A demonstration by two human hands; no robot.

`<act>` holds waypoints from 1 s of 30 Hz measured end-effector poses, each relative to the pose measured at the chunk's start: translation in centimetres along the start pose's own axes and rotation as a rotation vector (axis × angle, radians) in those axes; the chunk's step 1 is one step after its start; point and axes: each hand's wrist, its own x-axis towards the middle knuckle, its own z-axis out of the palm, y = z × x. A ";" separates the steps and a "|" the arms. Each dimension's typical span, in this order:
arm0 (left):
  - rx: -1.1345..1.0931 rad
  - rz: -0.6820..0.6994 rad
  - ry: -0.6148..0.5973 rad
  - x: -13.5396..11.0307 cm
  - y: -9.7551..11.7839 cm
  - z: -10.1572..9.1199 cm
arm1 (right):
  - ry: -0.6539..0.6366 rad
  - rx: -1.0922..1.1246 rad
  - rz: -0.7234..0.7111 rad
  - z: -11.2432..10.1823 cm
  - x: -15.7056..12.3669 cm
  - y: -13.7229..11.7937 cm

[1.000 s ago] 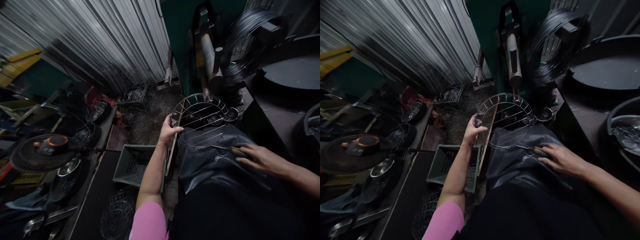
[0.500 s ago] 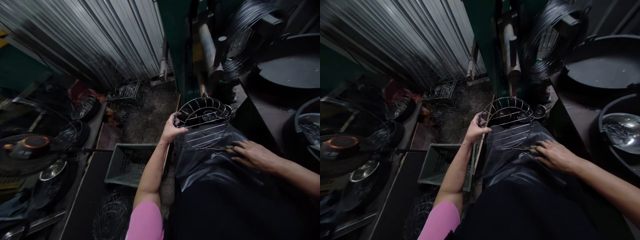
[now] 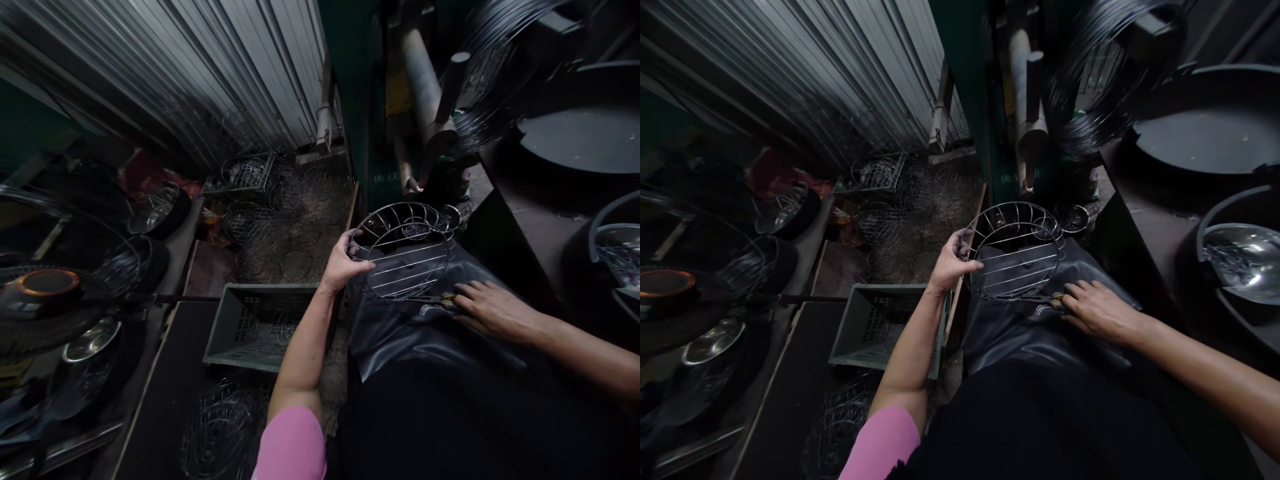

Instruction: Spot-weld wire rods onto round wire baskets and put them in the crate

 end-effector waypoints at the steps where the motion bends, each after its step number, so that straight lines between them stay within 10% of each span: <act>1: -0.003 -0.001 0.001 0.0 -0.1 0.0 | -0.005 -0.002 -0.005 0.0 0.1 -0.1; 22: 0.019 0.034 -0.032 -1.2 -2.1 -0.7 | -0.263 0.018 0.069 0.5 1.7 -2.2; 30: -0.027 0.070 -0.085 -2.9 -2.5 0.4 | -0.439 0.429 0.204 -0.1 2.1 -2.3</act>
